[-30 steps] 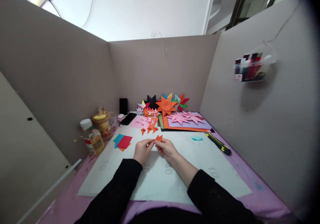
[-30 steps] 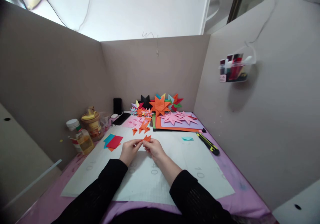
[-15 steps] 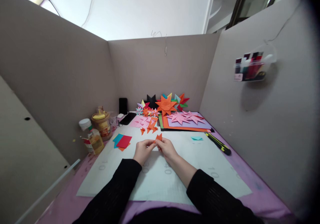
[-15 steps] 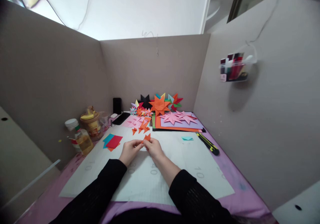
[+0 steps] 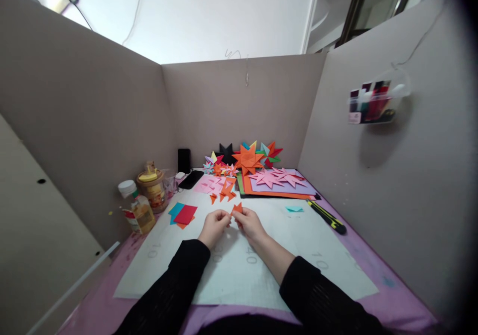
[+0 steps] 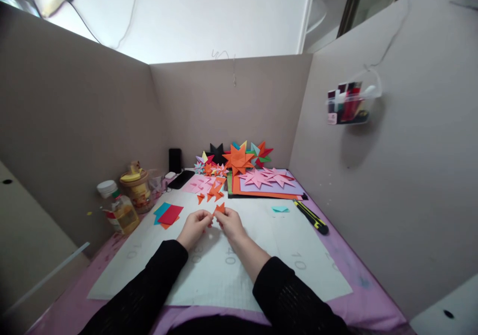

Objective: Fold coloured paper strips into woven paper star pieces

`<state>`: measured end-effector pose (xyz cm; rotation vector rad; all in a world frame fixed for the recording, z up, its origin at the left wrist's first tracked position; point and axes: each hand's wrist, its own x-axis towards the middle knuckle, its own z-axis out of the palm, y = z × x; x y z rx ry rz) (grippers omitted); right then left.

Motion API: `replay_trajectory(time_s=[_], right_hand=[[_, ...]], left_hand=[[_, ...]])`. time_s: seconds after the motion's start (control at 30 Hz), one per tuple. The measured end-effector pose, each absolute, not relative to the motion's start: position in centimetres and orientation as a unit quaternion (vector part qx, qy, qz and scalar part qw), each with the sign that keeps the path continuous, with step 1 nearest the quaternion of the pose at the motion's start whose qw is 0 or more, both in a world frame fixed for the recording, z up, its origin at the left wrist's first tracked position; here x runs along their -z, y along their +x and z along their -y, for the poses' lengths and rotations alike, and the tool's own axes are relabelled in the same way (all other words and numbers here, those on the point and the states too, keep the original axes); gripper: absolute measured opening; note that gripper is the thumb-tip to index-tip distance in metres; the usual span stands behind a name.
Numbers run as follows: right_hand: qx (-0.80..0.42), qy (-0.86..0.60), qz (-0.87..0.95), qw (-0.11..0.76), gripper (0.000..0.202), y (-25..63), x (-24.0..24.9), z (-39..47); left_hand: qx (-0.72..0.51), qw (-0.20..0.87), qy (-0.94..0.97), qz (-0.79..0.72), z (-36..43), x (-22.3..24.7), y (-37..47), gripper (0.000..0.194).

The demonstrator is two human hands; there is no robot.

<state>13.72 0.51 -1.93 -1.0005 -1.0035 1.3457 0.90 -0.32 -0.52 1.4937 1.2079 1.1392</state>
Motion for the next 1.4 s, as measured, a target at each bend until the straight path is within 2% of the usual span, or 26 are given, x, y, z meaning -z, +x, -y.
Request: replay_trajectory(time_s=[0.23,0.4,0.67,1.07,1.23,1.4], right_hand=[[-0.549,-0.431,0.425,0.576,0.028,14.03,2.44,-1.09],[-0.546,-0.42,0.443,0.573,0.028,14.06,2.41,-1.04],[-0.594,-0.416,0.423,0.543,0.028,13.87,2.39,-0.62],[-0.605,-0.39,0.411,0.559,0.034,14.04,2.23,-0.69],[-0.577,-0.425,0.421,0.556,0.033,14.21,2.53,-1.04],[-0.514,-0.434,0.514,0.532,0.025,14.08,2.53,-0.75]], left_hand=[[-0.462,0.416,0.617,-0.482,0.19,0.8,0.56,0.013],[-0.467,0.367,0.652,-0.471,0.15,0.95,0.76,0.018],[-0.457,0.416,0.623,-0.48,0.33,0.38,0.95,0.022],[-0.488,0.396,0.618,-0.472,-0.11,0.78,0.39,0.023],[-0.487,0.391,0.629,-0.463,0.11,0.45,0.55,0.02],[-0.504,0.367,0.636,-0.454,0.21,0.15,0.8,0.019]])
